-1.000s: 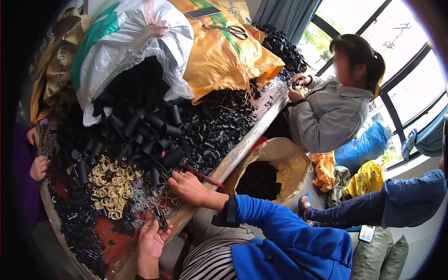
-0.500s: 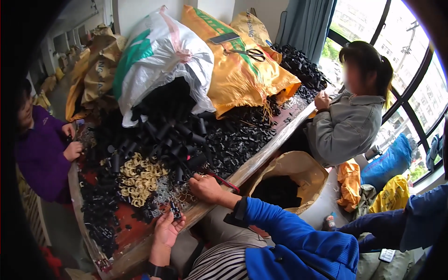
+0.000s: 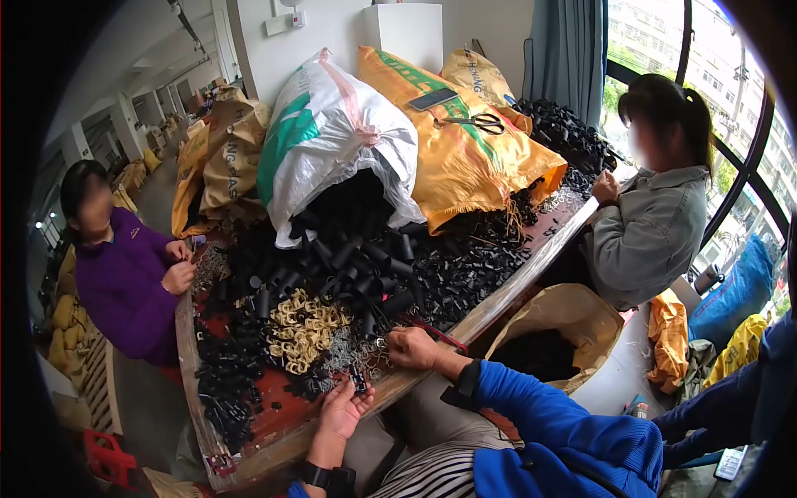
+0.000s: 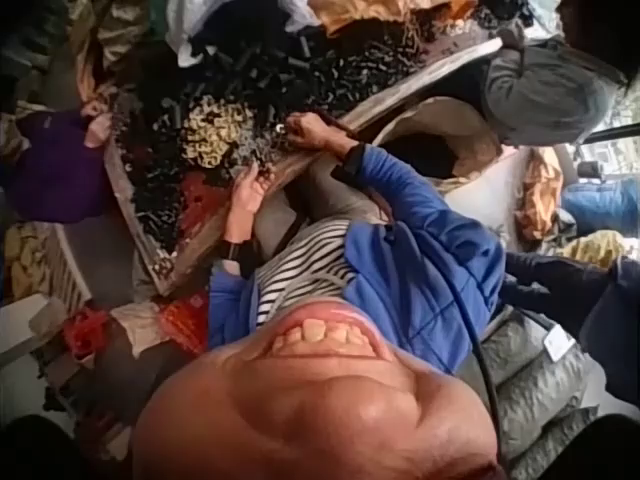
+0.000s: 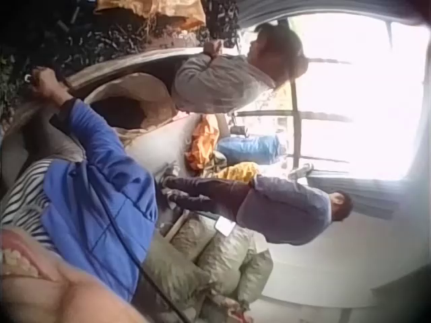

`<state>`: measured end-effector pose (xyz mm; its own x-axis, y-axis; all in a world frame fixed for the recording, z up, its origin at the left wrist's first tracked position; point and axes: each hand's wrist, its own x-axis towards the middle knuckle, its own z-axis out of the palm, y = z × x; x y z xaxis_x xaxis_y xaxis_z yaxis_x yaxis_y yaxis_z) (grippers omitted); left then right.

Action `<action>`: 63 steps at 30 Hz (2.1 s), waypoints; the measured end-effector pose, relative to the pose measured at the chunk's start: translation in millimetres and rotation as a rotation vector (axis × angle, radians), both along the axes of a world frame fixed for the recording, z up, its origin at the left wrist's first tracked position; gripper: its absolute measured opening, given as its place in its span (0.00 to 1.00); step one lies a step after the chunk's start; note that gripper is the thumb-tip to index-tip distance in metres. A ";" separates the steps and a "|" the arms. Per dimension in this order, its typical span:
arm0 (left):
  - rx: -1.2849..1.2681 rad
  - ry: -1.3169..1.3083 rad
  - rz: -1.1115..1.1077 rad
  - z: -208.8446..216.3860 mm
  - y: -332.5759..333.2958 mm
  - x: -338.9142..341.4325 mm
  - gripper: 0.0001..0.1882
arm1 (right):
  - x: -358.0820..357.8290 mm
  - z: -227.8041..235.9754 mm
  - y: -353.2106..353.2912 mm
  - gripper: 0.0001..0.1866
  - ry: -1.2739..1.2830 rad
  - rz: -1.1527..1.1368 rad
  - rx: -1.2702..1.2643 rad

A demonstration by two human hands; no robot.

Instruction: The person picks up a black plastic component and a metal clip by hand, fits the clip into the component, and then presses a second black plastic part onto the assembly before placing it into a bag.

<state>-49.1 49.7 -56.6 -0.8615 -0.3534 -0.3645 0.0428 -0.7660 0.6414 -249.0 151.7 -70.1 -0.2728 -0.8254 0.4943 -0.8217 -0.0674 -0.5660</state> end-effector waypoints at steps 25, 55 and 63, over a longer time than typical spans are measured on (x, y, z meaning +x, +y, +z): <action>0.111 -0.031 -0.087 8.1 -10.6 -9.0 0.12 | -5.4 11.9 -3.2 0.08 -0.314 -0.001 0.110; 0.153 -0.030 -0.055 9.2 -11.6 -9.7 0.09 | -5.5 11.7 -8.5 0.09 -0.362 -0.034 0.096; 0.125 -0.051 -0.050 9.8 -8.7 -10.9 0.11 | -6.2 14.9 -2.2 0.07 -0.461 -0.091 0.113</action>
<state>-60.0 41.0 -46.8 -0.8561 -0.2601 -0.4466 -0.0272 -0.8402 0.5416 -255.2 149.4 -55.1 -0.5161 -0.8294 0.2137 -0.4829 0.0758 -0.8724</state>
